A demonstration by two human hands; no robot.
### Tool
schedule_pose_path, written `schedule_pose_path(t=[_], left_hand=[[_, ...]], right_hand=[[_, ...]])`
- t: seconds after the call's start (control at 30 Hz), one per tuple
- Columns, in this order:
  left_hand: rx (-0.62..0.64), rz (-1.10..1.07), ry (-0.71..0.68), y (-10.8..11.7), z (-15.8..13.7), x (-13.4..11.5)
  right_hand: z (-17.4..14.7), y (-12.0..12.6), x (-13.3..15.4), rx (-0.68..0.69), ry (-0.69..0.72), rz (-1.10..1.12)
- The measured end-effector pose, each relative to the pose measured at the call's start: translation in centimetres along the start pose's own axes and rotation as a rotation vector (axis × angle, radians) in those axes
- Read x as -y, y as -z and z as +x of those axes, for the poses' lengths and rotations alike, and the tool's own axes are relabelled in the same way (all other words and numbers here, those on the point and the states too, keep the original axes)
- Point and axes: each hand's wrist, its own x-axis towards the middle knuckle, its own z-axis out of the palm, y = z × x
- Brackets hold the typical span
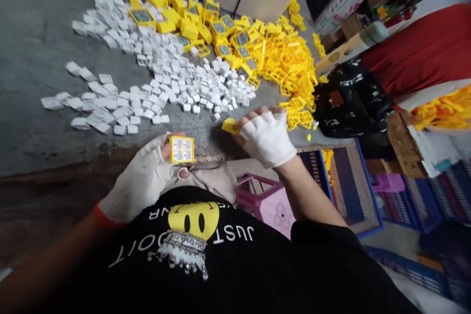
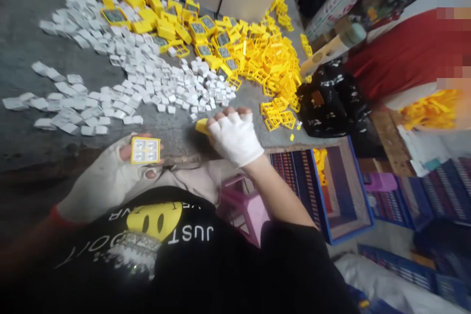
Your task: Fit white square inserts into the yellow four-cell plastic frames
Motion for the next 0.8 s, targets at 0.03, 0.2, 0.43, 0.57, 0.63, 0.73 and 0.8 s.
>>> schedule_pose_path(t=[0.03,0.2,0.43,0.57,0.63,0.73,0.8], left_hand=[[0.008,0.009,-0.015,-0.4,0.0,0.4],[0.032,0.071,-0.072,-2.2,0.1,1.8],[-0.014,0.071,-0.151,-1.4,0.0,3.0],[0.010,0.080,-0.169,-1.4,-0.2,3.2],[0.006,0.090,-0.181,-1.6,-0.4,3.2],[-0.004,0.101,-0.167,-2.0,-0.6,3.0],[-0.026,0.101,-0.154,-2.0,-0.7,2.9]], right_hand=[[-1.4,-0.5,1.1,0.033,0.017,-0.006],[-2.1,-2.3,1.3,0.189,0.015,0.165],[0.5,-2.0,-1.3,0.251,0.119,0.473],[0.3,-0.7,1.6,-0.013,0.239,0.683],[0.4,-0.3,3.0,-0.055,0.282,0.734],[0.6,-0.2,4.1,-0.031,0.278,0.713],[0.6,-0.3,4.3,-0.018,0.261,0.687]])
